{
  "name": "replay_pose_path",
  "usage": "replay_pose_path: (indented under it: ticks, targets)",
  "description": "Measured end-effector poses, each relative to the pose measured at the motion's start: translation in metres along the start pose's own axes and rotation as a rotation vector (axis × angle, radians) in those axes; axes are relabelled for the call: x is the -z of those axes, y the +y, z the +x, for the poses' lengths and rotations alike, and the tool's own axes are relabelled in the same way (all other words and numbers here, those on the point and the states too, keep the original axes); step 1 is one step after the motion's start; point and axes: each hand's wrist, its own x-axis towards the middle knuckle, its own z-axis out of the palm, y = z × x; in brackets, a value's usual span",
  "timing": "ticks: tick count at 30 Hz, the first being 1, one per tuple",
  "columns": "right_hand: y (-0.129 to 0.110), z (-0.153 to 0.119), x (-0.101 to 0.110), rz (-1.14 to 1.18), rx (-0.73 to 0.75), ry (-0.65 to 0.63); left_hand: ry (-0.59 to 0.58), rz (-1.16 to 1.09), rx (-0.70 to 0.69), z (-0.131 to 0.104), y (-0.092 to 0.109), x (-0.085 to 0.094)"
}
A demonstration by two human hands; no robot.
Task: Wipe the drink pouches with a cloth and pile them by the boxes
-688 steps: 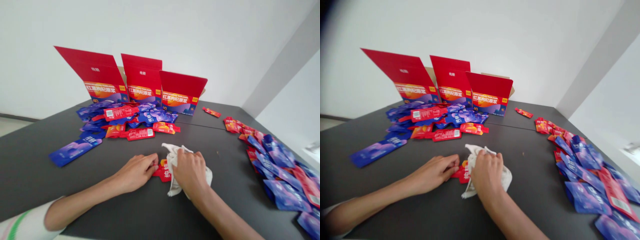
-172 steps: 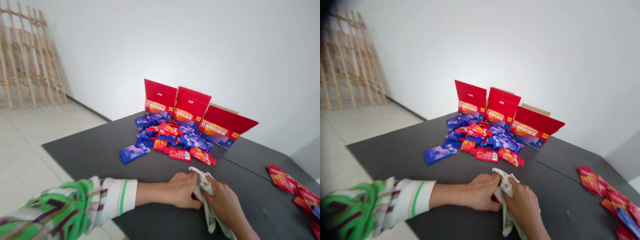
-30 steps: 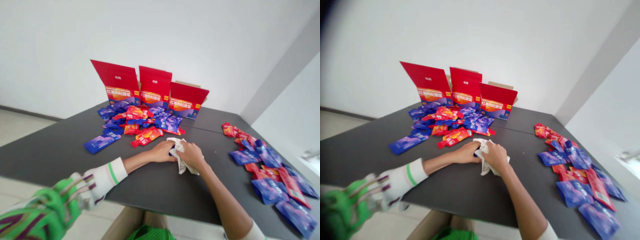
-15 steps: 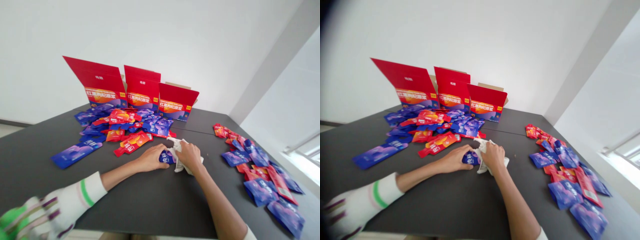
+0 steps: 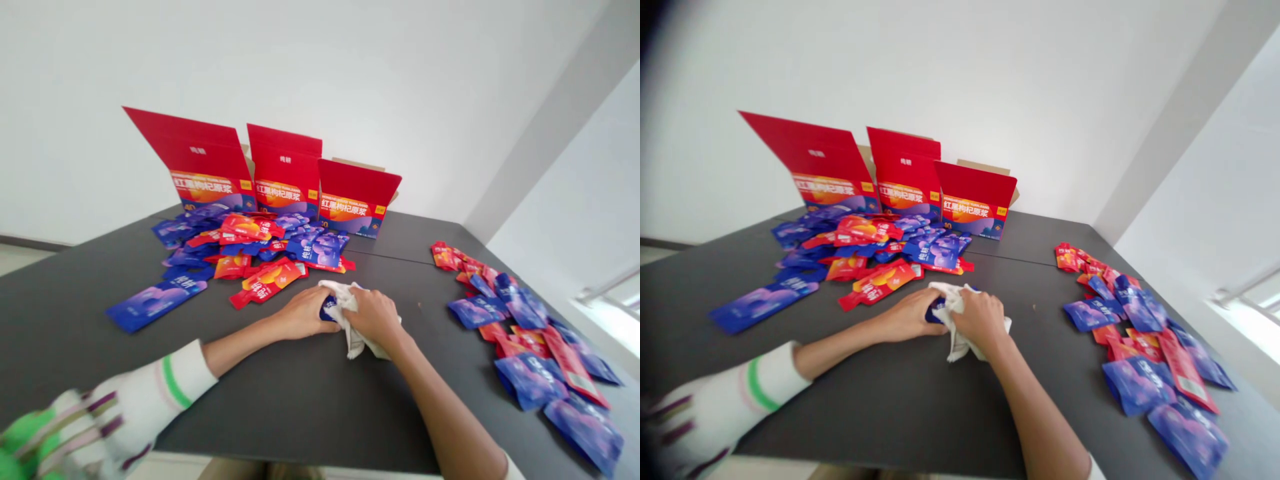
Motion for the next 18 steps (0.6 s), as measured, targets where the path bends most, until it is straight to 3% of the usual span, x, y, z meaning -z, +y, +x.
replay_pose_path:
  ticks: [3, 8, 13, 16, 18]
  targets:
    - [0.005, 0.0021, 0.0016, -0.057, -0.176, 0.022, -0.002, 0.023, 0.036, 0.0008, -0.0003, -0.0012]
    - [0.0031, 0.0008, 0.0001, 0.009, 0.041, -0.027, -0.037, 0.045, 0.017, 0.0032, 0.0001, -0.0028]
    - [0.0057, 0.0038, -0.0033, 0.003, -0.169, 0.011, -0.037, 0.063, 0.031, 0.0047, -0.003, -0.0061]
    - [0.0064, 0.0038, -0.0058, 0.038, 0.019, 0.007, -0.047, 0.056, 0.012, 0.0051, -0.0042, -0.007]
    - [0.0065, 0.0038, -0.0065, 0.052, 0.06, 0.001, -0.056, 0.054, 0.017, 0.0049, -0.0037, -0.0065]
